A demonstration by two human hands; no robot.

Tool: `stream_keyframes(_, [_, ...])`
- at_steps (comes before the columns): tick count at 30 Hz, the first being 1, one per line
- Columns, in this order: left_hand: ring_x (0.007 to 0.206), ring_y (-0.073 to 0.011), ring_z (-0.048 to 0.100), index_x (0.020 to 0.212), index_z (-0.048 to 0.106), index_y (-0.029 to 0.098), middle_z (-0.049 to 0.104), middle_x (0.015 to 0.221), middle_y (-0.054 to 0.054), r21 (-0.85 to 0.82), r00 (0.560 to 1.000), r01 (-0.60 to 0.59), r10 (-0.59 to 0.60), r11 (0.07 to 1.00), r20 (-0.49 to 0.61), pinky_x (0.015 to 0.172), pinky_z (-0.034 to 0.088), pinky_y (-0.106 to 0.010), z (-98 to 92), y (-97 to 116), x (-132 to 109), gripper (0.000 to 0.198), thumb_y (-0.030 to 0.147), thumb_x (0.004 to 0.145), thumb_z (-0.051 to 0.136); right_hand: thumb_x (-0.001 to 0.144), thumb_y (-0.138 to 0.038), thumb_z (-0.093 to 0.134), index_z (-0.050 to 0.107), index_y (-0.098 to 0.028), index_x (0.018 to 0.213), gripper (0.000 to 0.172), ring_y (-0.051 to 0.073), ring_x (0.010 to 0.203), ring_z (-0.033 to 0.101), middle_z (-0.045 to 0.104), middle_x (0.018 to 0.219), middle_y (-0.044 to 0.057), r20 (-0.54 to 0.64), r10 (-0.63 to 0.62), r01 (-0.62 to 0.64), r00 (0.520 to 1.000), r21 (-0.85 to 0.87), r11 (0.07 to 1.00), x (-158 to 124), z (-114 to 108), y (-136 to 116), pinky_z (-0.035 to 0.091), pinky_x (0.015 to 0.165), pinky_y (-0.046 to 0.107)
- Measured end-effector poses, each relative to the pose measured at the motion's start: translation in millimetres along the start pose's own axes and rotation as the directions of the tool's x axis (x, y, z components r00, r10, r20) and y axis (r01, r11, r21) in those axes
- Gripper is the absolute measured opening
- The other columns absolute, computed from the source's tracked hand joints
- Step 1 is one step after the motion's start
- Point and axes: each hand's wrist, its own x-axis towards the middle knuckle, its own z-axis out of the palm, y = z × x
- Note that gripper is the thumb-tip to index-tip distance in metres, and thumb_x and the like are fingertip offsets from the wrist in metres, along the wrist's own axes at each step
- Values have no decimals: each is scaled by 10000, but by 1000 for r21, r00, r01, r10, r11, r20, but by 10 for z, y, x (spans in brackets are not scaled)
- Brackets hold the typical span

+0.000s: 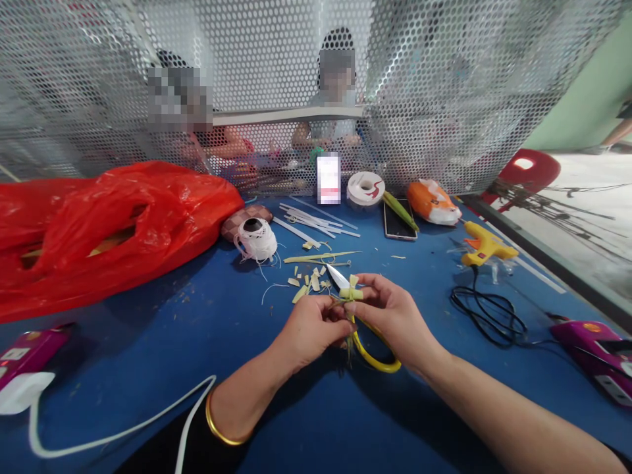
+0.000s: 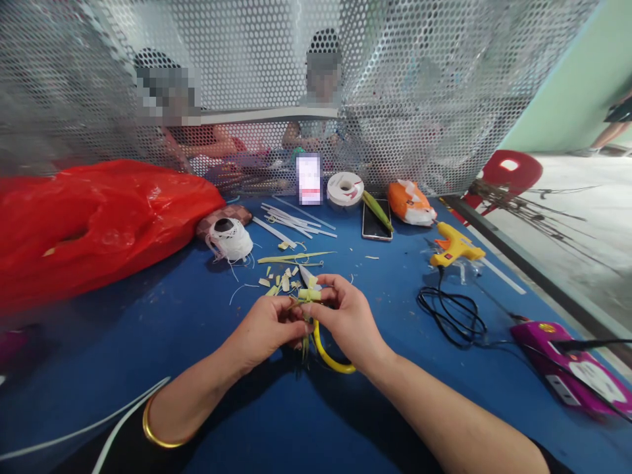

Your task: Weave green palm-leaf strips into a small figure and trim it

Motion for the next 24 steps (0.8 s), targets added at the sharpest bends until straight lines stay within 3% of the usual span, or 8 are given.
stream_keyframes(6, [484,-91,566,688,593,148,577,585,39,-93,997,41,-34,995,71,542,477,-250,-16,28,-10,214,221,614,780,601,-295,802,544,-201,1009,492,152,624,639,671,712,-25,-47,17,-16,999,35,999,9,-13,-34,494,619,296])
stream_keyframes(14, [468,-86,524,594,615,146,577,521,17,17,996,43,-44,999,77,542,444,-241,-36,22,-1,196,252,621,777,576,-257,784,545,-193,1023,510,136,591,589,656,695,-32,-92,16,-22,996,-63,998,29,-35,-48,463,581,290])
stream_keyframes(19, [479,-98,550,664,672,144,625,553,-12,106,997,38,-44,994,60,490,372,-214,-47,45,1,133,261,661,735,579,-293,796,550,-195,1008,504,138,600,586,643,687,-38,-156,-31,21,987,-65,998,48,-87,-106,454,608,297])
stream_keyframes(24, [479,-107,560,658,678,144,627,556,-15,218,1000,8,-5,976,-18,485,373,-215,-118,55,42,85,217,700,674,572,-344,830,559,-199,975,506,142,607,584,632,678,-43,-228,-87,75,970,-61,995,82,-173,-199,456,631,304])
